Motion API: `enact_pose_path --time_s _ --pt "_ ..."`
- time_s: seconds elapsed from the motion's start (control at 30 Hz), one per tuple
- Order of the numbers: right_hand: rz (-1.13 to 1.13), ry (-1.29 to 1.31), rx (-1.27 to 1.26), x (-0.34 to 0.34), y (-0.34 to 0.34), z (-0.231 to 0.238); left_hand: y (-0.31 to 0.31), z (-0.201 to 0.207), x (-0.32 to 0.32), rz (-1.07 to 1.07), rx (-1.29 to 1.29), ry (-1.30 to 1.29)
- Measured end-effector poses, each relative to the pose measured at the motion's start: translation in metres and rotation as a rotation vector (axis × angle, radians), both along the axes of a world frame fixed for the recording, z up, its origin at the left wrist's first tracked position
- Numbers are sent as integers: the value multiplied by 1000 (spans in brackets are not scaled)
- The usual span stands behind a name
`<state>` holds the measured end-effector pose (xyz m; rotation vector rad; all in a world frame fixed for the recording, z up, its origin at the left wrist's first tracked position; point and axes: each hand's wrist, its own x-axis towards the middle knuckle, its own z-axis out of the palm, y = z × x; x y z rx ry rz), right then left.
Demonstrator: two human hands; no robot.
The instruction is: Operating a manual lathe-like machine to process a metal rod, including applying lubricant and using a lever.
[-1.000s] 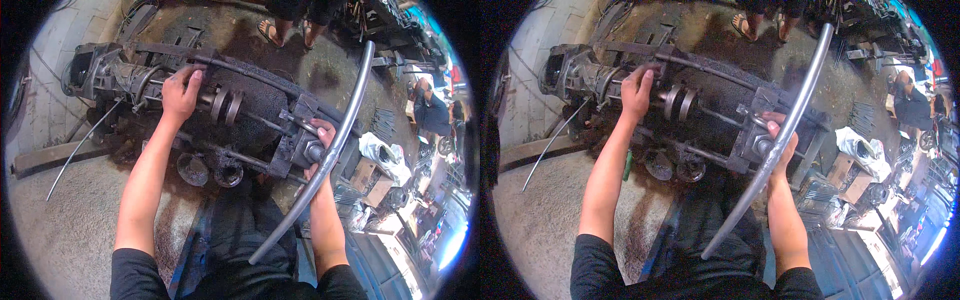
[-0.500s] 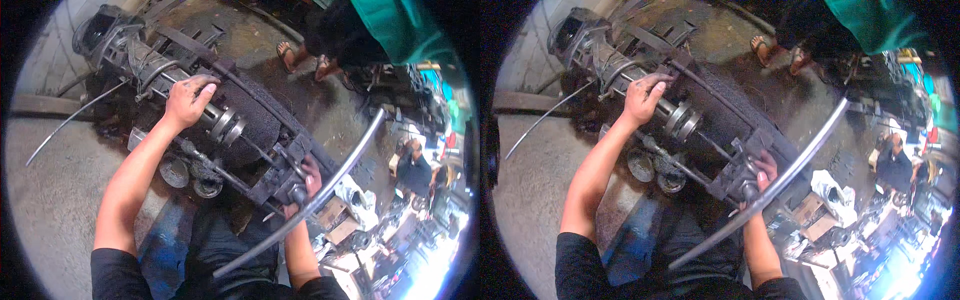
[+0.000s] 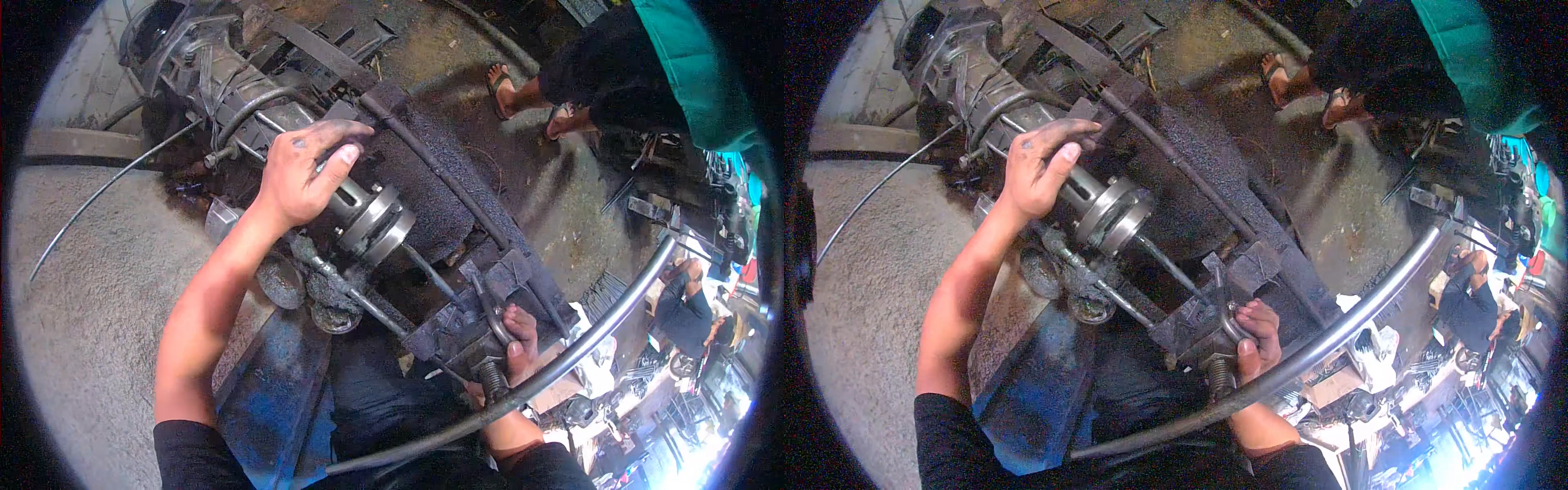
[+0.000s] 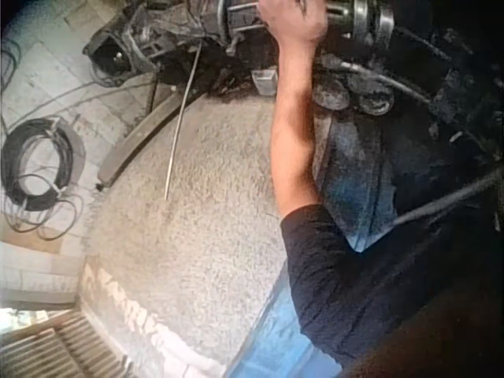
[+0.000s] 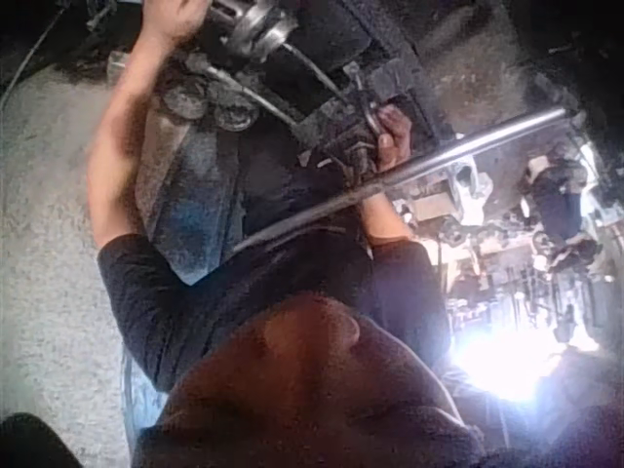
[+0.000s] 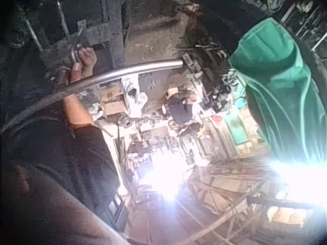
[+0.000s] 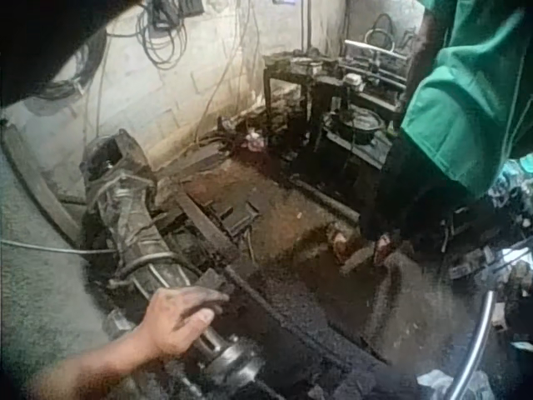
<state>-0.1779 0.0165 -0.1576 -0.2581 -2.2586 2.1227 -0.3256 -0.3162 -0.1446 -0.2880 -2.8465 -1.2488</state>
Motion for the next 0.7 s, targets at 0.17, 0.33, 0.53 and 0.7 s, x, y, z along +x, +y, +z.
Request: enact_pose_path --time_s 0.17,0.33,0.53,0.7 --pt "35 89 29 1 1 -12 -1 -1 1 -5 -24 4" --pt "44 65 18 -1 6 -8 2 -2 0 10 23 7" --pt "76 61 -22 0 3 -9 -1 3 4 30 -11 3" --pt "117 70 19 0 10 -8 2 0 2 16 -14 11"
